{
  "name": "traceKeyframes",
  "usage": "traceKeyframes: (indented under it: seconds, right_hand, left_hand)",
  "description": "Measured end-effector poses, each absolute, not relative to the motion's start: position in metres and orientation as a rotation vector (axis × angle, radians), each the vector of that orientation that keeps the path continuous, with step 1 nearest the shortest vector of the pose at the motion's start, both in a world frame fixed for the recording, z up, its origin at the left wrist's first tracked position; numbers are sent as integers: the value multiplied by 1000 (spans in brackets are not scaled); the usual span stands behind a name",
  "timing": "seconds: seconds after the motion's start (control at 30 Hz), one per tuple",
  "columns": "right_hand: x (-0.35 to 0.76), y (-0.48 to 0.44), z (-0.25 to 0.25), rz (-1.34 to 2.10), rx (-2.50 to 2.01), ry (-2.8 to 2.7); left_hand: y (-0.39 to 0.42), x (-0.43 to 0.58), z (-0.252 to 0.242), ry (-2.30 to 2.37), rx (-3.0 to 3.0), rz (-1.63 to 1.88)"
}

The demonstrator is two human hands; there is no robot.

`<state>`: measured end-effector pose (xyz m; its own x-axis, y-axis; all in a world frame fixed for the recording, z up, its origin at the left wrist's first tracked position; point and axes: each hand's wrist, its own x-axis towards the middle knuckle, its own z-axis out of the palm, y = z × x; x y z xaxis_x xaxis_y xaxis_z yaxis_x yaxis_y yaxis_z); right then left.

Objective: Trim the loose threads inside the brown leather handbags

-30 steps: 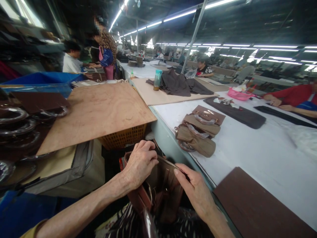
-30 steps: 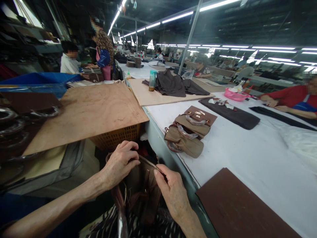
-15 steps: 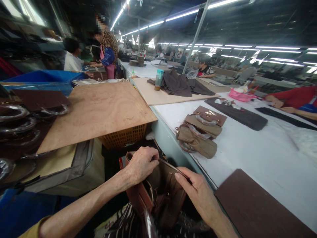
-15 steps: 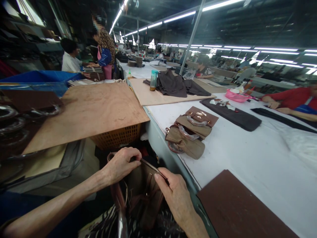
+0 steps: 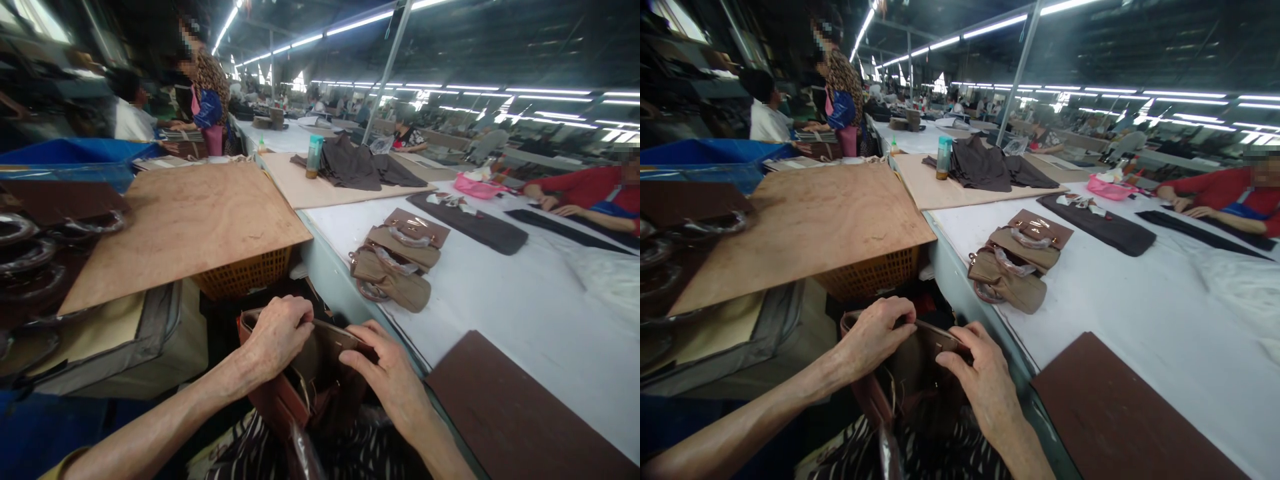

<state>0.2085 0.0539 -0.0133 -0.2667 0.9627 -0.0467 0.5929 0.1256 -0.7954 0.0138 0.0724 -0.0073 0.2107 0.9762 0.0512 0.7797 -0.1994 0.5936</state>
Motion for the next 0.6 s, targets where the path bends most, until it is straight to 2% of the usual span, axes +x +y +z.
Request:
traceKeyframes:
  seconds: [0.4,0.6]
  right_hand:
    - [203,57,-16,924,-1423,-1952]
    - [202,60,-18,1083,-1401,-1789]
  left_hand:
    - [68,15,-5,1611,2069,586]
    - [67,15,-6,1601,2070,601]
